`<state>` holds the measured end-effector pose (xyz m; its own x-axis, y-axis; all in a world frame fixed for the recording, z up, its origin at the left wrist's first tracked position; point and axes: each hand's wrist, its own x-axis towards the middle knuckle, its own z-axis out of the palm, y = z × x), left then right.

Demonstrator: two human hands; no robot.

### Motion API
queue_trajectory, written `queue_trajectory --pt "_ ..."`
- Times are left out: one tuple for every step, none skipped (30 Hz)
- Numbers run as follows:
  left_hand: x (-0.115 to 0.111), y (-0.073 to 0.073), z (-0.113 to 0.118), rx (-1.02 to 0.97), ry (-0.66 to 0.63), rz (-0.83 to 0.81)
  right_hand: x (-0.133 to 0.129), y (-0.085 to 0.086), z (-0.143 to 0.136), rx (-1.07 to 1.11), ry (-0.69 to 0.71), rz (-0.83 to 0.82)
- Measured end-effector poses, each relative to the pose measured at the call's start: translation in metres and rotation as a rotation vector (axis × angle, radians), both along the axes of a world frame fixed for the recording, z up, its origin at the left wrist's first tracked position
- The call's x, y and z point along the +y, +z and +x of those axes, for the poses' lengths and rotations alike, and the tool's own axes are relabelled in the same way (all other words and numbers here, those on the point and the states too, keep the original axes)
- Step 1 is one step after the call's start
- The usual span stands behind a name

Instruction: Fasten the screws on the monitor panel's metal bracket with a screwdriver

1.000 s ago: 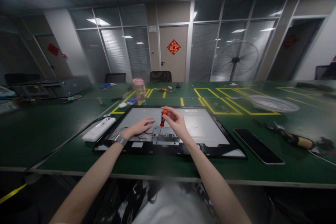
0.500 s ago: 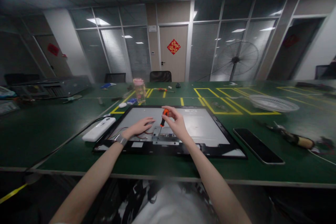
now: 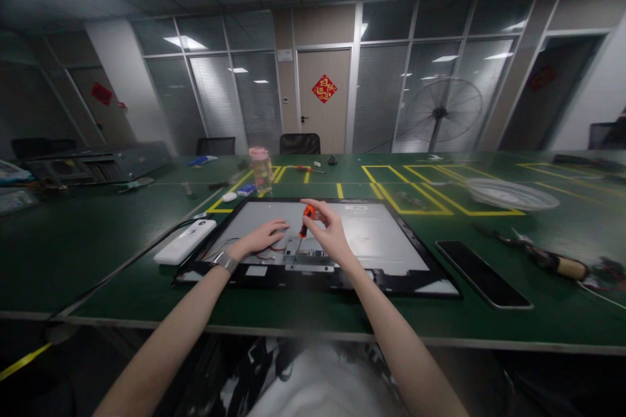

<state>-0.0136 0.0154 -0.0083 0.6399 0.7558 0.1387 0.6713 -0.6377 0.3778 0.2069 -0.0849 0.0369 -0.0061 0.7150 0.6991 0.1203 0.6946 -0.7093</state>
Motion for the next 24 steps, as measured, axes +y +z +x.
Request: queue_trajectory --pt "-0.0004 0.0005 0.0002 0.001 0.002 -0.002 -0.0001 0.0002 -0.0001 -0.005 -0.019 0.010" --pt "-0.0006 0.0008 0.0003 0.001 0.004 -0.003 -0.0003 0.0004 0.0000 -0.011 -0.023 0.014" --pt "-0.0004 0.0007 0.0003 0.000 0.004 -0.004 -0.0006 0.0006 0.0002 -0.016 -0.010 0.010" --pt "-0.0001 0.0004 0.0003 0.000 0.004 -0.004 -0.0009 0.0006 0.0006 -0.019 0.019 0.000" --pt "0.0004 0.0000 0.0002 0.000 0.003 -0.004 -0.0011 0.0004 0.0009 -0.019 0.059 -0.016" --pt "0.0009 -0.0005 0.0002 0.001 0.002 -0.004 -0.0012 0.0000 0.0013 -0.013 0.104 -0.033" --pt "0.0012 -0.0009 0.0001 0.001 0.004 -0.003 -0.0011 -0.0005 0.0017 -0.002 0.146 -0.049" --pt "0.0013 -0.0012 0.0002 0.000 0.005 -0.002 -0.0010 -0.0011 0.0019 0.012 0.179 -0.061" --pt "0.0010 -0.0012 0.0003 0.001 0.007 -0.001 -0.0008 -0.0018 0.0021 0.025 0.199 -0.069" --pt "0.0005 -0.0009 0.0005 0.002 0.009 -0.001 -0.0006 -0.0024 0.0023 0.033 0.208 -0.072" --pt "-0.0003 -0.0004 0.0007 0.003 0.013 -0.003 -0.0005 -0.0028 0.0024 0.038 0.207 -0.071" --pt "-0.0012 0.0003 0.0010 0.002 0.016 -0.005 -0.0004 -0.0031 0.0024 0.038 0.201 -0.068" --pt "-0.0021 0.0009 0.0013 0.002 0.018 -0.007 -0.0004 -0.0033 0.0023 0.035 0.190 -0.064" --pt "-0.0028 0.0015 0.0016 0.003 0.021 -0.010 -0.0005 -0.0033 0.0022 0.028 0.173 -0.058" --pt "-0.0034 0.0019 0.0019 0.002 0.023 -0.010 -0.0005 -0.0032 0.0020 0.018 0.151 -0.052" --pt "-0.0037 0.0022 0.0022 0.002 0.022 -0.010 -0.0004 -0.0031 0.0017 0.004 0.123 -0.047" --pt "-0.0039 0.0023 0.0024 0.002 0.022 -0.009 -0.0002 -0.0030 0.0014 -0.013 0.089 -0.040" --pt "-0.0039 0.0024 0.0026 0.002 0.022 -0.008 0.0001 -0.0030 0.0010 -0.031 0.053 -0.031" --pt "-0.0038 0.0025 0.0027 0.004 0.024 -0.007 0.0006 -0.0031 0.0007 -0.047 0.019 -0.018" --pt "-0.0037 0.0026 0.0029 0.007 0.027 -0.008 0.0011 -0.0032 0.0005 -0.057 -0.008 -0.002" --pt "-0.0037 0.0027 0.0030 0.009 0.029 -0.010 0.0016 -0.0034 0.0004 -0.064 -0.024 0.014" --pt "-0.0038 0.0029 0.0031 0.010 0.031 -0.012 0.0018 -0.0034 0.0005 -0.067 -0.028 0.025" --pt "-0.0038 0.0031 0.0031 0.008 0.031 -0.014 0.0017 -0.0033 0.0007 -0.067 -0.018 0.026" --pt "-0.0038 0.0031 0.0030 0.005 0.029 -0.015 0.0012 -0.0030 0.0009 -0.066 0.005 0.018"
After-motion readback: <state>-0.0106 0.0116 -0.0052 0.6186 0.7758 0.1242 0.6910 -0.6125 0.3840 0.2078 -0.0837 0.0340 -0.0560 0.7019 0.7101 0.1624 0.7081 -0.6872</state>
